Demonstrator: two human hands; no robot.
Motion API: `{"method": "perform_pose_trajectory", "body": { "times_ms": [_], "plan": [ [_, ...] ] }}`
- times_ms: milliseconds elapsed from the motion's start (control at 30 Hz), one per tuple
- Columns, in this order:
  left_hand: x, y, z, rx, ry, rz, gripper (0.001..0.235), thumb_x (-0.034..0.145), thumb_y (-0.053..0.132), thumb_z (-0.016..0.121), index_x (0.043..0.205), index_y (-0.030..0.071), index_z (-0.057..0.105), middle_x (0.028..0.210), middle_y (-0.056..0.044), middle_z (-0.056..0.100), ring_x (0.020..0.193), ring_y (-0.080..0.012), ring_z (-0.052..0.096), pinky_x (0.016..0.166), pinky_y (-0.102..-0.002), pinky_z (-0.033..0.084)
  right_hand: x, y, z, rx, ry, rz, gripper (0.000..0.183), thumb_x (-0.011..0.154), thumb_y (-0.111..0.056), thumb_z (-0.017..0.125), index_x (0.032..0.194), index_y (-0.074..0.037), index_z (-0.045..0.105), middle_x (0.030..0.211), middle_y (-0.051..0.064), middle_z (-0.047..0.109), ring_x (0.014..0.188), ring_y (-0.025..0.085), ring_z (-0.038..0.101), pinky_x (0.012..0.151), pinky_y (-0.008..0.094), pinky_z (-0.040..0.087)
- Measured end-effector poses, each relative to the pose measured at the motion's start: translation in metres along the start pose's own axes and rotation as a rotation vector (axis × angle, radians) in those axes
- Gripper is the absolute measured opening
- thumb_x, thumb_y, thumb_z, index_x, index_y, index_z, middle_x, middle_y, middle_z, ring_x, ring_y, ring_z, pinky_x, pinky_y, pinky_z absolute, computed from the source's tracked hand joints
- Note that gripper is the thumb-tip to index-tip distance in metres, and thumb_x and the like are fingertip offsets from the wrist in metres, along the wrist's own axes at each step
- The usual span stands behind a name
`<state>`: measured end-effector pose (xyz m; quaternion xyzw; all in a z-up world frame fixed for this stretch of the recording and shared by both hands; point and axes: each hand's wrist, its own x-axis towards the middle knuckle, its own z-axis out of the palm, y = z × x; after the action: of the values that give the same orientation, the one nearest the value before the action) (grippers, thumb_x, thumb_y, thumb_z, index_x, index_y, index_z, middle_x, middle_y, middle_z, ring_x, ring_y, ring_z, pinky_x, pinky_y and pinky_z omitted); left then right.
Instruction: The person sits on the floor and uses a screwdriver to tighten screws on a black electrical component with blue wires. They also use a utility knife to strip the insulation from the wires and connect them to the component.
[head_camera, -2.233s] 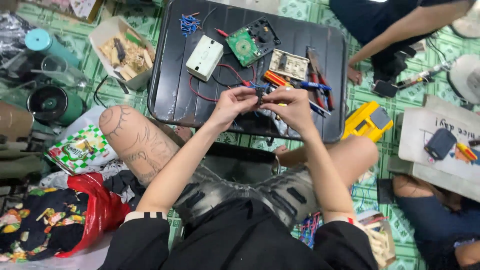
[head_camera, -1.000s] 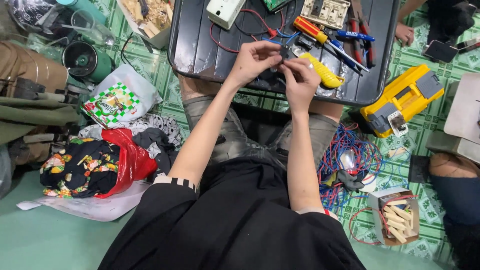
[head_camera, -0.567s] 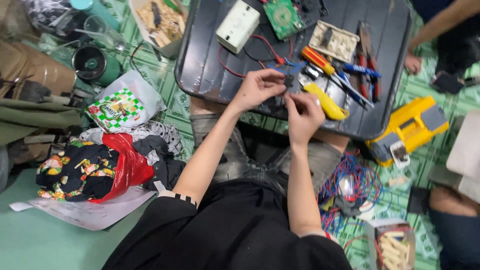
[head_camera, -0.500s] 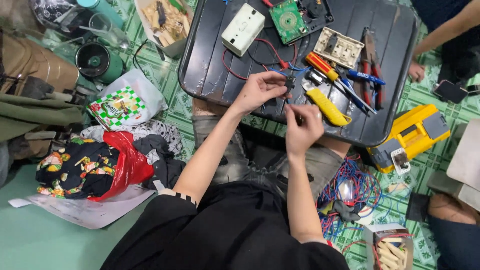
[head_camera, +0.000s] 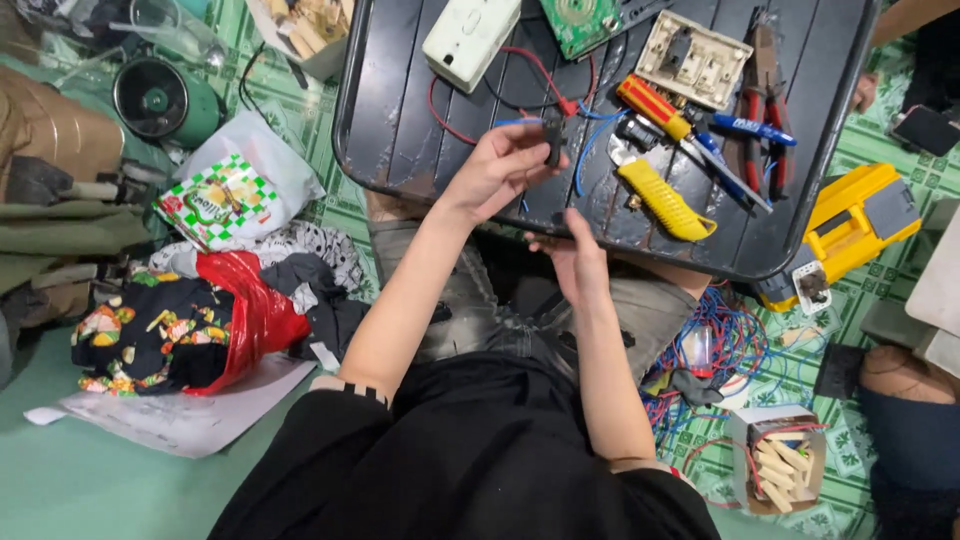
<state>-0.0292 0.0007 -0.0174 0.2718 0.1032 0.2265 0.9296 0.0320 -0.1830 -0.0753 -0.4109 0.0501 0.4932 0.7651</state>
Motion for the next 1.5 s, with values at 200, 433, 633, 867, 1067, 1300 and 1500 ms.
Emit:
{"method": "perform_pose_trajectory", "body": {
  "times_ms": [200,433,633,867,1067,1300,1500],
  "plan": [
    [-0.005,-0.023,-0.028,0.12,0.029,-0.036,0.028,0.094,-0.006,0.07,0.122,-0.001,0.07,0.109,-0.013,0.074,0.098,-0.0243,0.076,0.089,-0.04,0.065,-0.025,-0.021,0.036,0.005,0.03,-0.071,0.014,0.093,-0.003,0.074,0.106,-0.006,0.075,0.103,0.017,0.078,0.091,0.037,0.076,0.082,0.048,0.06],
    [-0.054,-0.016,0.008,0.104,0.029,-0.118,0.03,0.088,-0.008,0.073,0.117,-0.003,0.069,0.111,-0.018,0.074,0.103,-0.0288,0.074,0.092,-0.045,0.063,-0.064,0.002,0.009,0.029,0.039,0.0,0.011,0.094,-0.003,0.071,0.103,0.0,0.076,0.099,0.023,0.078,0.09,0.04,0.076,0.088,0.054,0.062],
    [-0.082,-0.025,0.003,0.074,0.118,-0.11,0.046,0.081,-0.015,0.077,0.125,-0.003,0.067,0.117,-0.018,0.074,0.108,-0.029,0.073,0.095,-0.044,0.062,-0.095,0.008,0.025,0.02,0.193,0.12,0.023,0.096,-0.008,0.073,0.104,0.014,0.074,0.105,0.027,0.075,0.102,0.039,0.073,0.104,0.058,0.053],
    [-0.029,0.012,0.055,0.032,-0.129,-0.106,0.022,0.097,-0.001,0.07,0.118,-0.001,0.067,0.107,-0.023,0.073,0.098,-0.035,0.076,0.087,-0.045,0.066,-0.144,-0.067,0.068,-0.589,-0.639,0.204,0.006,0.092,-0.007,0.072,0.094,-0.002,0.071,0.054,0.012,0.067,0.039,0.021,0.065,0.044,0.031,0.051],
    [0.024,0.021,0.06,0.128,-0.266,-0.15,0.023,0.095,0.004,0.076,0.118,0.006,0.071,0.099,-0.012,0.073,0.099,-0.031,0.075,0.088,-0.047,0.067,-0.108,-0.193,0.097,-1.324,-0.412,-0.935,0.009,0.088,0.0,0.077,0.083,-0.007,0.077,0.076,0.006,0.075,0.062,0.018,0.069,0.064,0.031,0.055],
    [0.065,0.01,0.053,0.119,-0.183,-0.018,0.029,0.09,-0.006,0.078,0.119,-0.001,0.071,0.09,-0.006,0.073,0.082,-0.02,0.078,0.078,-0.043,0.067,-0.014,-0.221,0.123,-1.256,-0.537,-1.34,0.017,0.085,0.01,0.09,0.097,0.002,0.081,0.099,0.019,0.079,0.073,0.031,0.073,0.066,0.036,0.059],
    [0.06,0.013,0.055,0.164,-0.188,-0.045,0.029,0.09,-0.003,0.081,0.118,-0.003,0.072,0.095,-0.01,0.073,0.089,-0.0191,0.076,0.076,-0.039,0.068,0.02,-0.2,0.104,-1.141,-0.555,-1.453,0.01,0.089,0.014,0.085,0.096,0.008,0.081,0.096,0.026,0.076,0.072,0.038,0.073,0.067,0.042,0.058]
  ]
}}
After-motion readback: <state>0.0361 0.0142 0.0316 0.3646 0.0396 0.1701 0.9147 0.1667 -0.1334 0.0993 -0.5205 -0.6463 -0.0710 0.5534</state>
